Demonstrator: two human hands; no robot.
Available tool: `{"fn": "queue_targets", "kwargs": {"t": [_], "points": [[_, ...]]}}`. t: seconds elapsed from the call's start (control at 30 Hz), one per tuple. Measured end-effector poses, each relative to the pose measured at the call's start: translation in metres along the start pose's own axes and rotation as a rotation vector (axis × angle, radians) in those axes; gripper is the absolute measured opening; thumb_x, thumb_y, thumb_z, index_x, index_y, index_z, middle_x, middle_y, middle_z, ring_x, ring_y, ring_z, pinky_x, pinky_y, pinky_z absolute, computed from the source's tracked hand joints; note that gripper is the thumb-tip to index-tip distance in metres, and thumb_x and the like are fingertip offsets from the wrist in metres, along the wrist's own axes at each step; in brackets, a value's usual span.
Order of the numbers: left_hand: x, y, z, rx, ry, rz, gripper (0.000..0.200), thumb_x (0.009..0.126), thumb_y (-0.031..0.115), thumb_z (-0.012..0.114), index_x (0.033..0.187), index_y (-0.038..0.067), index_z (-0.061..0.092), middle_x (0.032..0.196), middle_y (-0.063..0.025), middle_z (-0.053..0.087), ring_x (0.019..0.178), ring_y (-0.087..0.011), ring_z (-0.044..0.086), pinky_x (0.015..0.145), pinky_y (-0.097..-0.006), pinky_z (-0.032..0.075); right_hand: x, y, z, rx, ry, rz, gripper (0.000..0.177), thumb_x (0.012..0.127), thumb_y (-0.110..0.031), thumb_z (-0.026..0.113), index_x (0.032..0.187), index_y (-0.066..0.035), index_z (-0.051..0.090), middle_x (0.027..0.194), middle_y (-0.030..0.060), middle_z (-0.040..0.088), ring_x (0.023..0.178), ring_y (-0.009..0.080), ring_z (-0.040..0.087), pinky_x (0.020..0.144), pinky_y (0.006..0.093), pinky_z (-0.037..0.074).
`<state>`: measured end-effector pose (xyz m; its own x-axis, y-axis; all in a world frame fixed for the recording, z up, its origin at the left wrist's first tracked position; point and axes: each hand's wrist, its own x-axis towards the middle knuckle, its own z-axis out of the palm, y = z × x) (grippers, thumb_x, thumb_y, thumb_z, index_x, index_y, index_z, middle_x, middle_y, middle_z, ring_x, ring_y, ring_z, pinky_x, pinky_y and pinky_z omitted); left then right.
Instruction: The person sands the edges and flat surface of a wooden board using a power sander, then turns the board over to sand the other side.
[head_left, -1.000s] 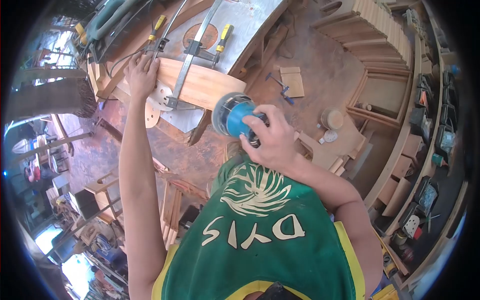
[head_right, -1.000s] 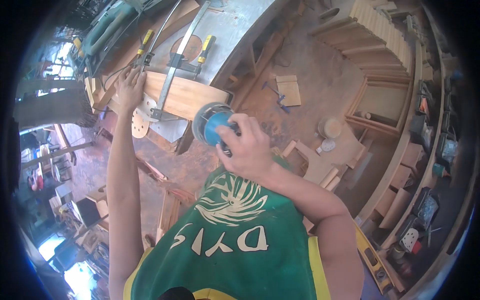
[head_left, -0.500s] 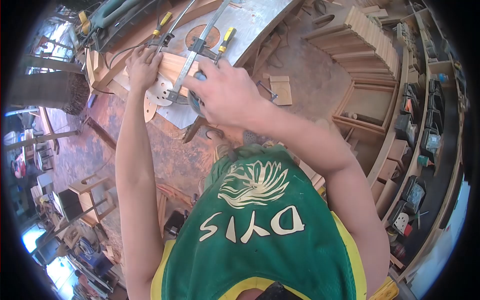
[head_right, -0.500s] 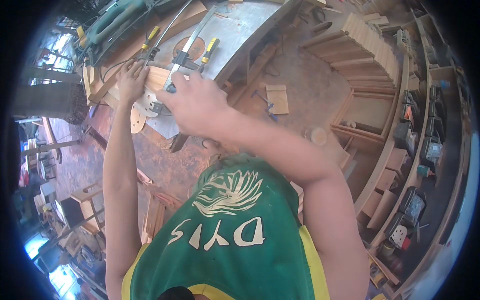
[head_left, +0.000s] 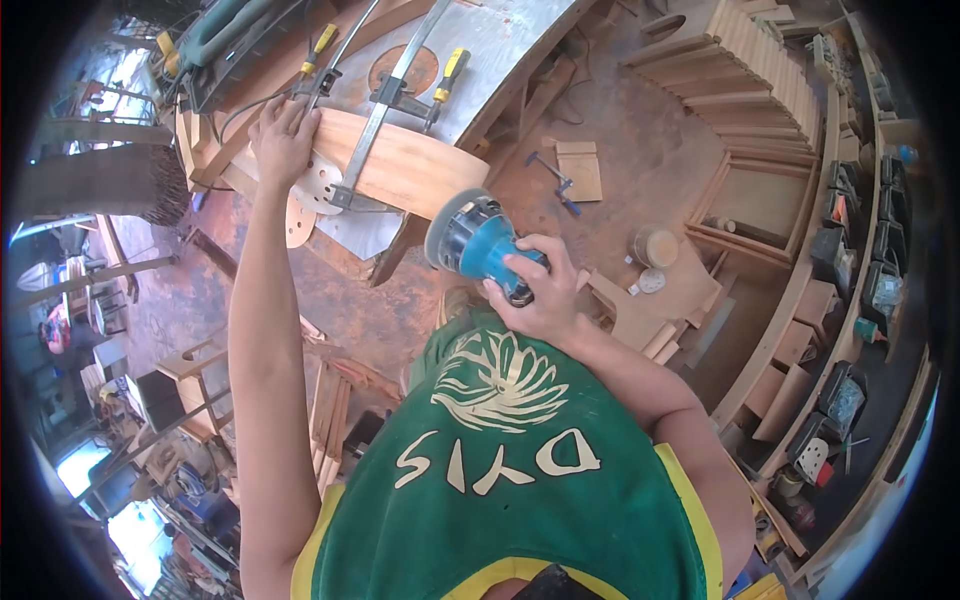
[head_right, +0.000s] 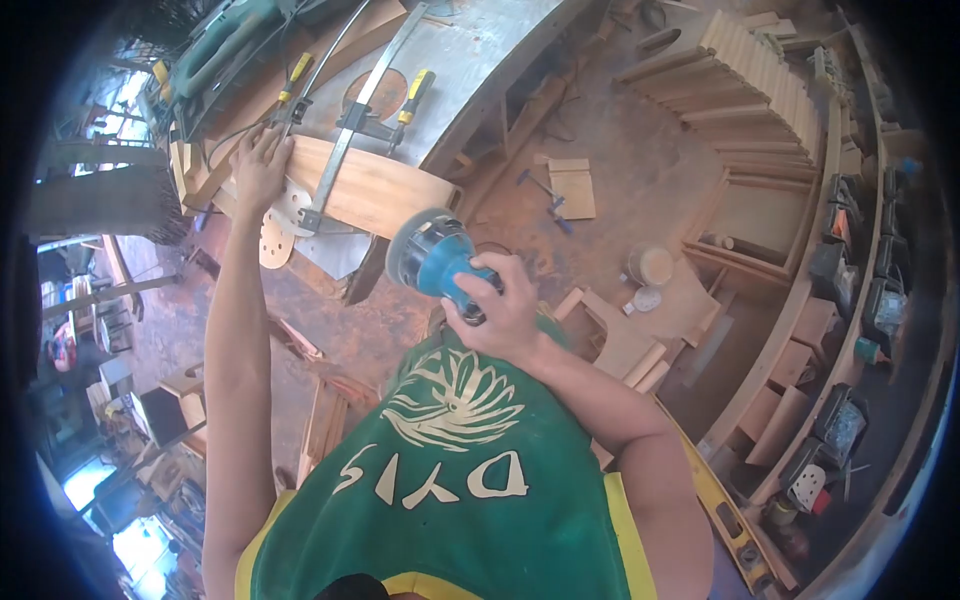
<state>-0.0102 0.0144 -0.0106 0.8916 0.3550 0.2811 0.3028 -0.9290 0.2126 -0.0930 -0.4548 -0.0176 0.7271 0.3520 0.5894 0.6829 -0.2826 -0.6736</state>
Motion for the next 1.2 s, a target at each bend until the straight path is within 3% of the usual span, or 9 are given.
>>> {"fn": "queue_targets", "kwargs": {"t": [0.2, 0.3, 0.4, 0.53, 0.6, 0.7, 0.9, 1.2], "points": [[0.001, 0.001, -0.004, 0.028, -0.023, 0.035, 0.046, 0.103, 0.053, 0.064, 0.139, 0.027, 0.075, 0.159, -0.0137, 0.054, 0.146, -0.0402, 0.043, 0.125, -0.0497, 0.029, -0.031, 0.030, 0.012, 0.193, 0.126, 0.194, 0.070, 0.072, -0.013, 0.092, 0.130, -0.005, 0.052, 0.117, 0.0188, 0.059, 0.099, 0.0351, 0.063, 0.085, 0.0445, 0.054], [-0.001, -0.003, -0.008, 0.057, -0.047, 0.044, 0.046, 0.104, 0.052, 0.063, 0.140, 0.025, 0.074, 0.159, -0.0158, 0.054, 0.147, -0.0401, 0.042, 0.125, -0.0494, 0.028, -0.046, 0.047, 0.020, 0.329, 0.113, 0.365, 0.068, 0.076, -0.014, 0.090, 0.132, -0.003, 0.052, 0.120, 0.0183, 0.058, 0.107, 0.0298, 0.061, 0.098, 0.0431, 0.048], [0.004, 0.003, -0.008, 0.076, -0.047, 0.049, 0.047, 0.105, 0.051, 0.063, 0.141, 0.024, 0.074, 0.158, -0.0177, 0.053, 0.147, -0.0402, 0.042, 0.125, -0.0496, 0.027, -0.063, 0.052, 0.025, 0.333, 0.033, 0.563, 0.068, 0.079, -0.016, 0.089, 0.133, -0.003, 0.051, 0.117, 0.0166, 0.060, 0.107, 0.0273, 0.061, 0.099, 0.0425, 0.048], [-0.003, 0.017, -0.016, 0.049, -0.063, -0.027, 0.048, 0.105, 0.051, 0.062, 0.142, 0.023, 0.073, 0.158, -0.0181, 0.053, 0.148, -0.0390, 0.042, 0.125, -0.0493, 0.027, -0.068, 0.063, 0.036, 0.530, 0.080, 0.825, 0.066, 0.080, -0.025, 0.091, 0.131, -0.004, 0.054, 0.113, 0.0133, 0.063, 0.102, 0.0233, 0.064, 0.092, 0.0396, 0.053], [0.001, 0.008, -0.015, 0.065, -0.053, 0.052, 0.048, 0.105, 0.051, 0.062, 0.142, 0.023, 0.073, 0.159, -0.0182, 0.053, 0.147, -0.0382, 0.043, 0.125, -0.0488, 0.026, -0.066, 0.063, 0.034, 0.656, 0.072, 0.918, 0.066, 0.080, -0.024, 0.091, 0.131, -0.005, 0.054, 0.112, 0.0119, 0.064, 0.100, 0.0217, 0.065, 0.091, 0.0386, 0.053], [0.001, 0.002, -0.008, 0.035, -0.047, 0.088, 0.048, 0.104, 0.052, 0.063, 0.141, 0.023, 0.074, 0.158, -0.0177, 0.054, 0.147, -0.0370, 0.045, 0.125, -0.0481, 0.026, -0.057, 0.057, 0.025, 0.511, 0.070, 0.768, 0.065, 0.081, -0.024, 0.090, 0.131, -0.005, 0.054, 0.111, 0.0114, 0.064, 0.097, 0.0199, 0.066, 0.086, 0.0374, 0.055], [-0.003, 0.009, -0.010, 0.039, -0.017, 0.020, 0.047, 0.104, 0.051, 0.064, 0.139, 0.023, 0.075, 0.158, -0.0152, 0.055, 0.145, -0.0365, 0.046, 0.124, -0.0477, 0.027, -0.058, 0.067, 0.032, 0.590, 0.020, 0.971, 0.064, 0.081, -0.023, 0.090, 0.130, -0.004, 0.053, 0.108, 0.0118, 0.064, 0.089, 0.0194, 0.066, 0.081, 0.0358, 0.055], [-0.003, 0.004, -0.005, 0.016, -0.033, 0.005, 0.048, 0.103, 0.055, 0.062, 0.140, 0.025, 0.075, 0.161, -0.0123, 0.052, 0.147, -0.0427, 0.040, 0.124, -0.0529, 0.028, -0.007, 0.086, 0.004, 0.244, 0.032, 0.653, 0.064, 0.080, -0.023, 0.091, 0.131, -0.004, 0.056, 0.117, 0.0133, 0.063, 0.105, 0.0234, 0.064, 0.093, 0.0383, 0.052]]}}
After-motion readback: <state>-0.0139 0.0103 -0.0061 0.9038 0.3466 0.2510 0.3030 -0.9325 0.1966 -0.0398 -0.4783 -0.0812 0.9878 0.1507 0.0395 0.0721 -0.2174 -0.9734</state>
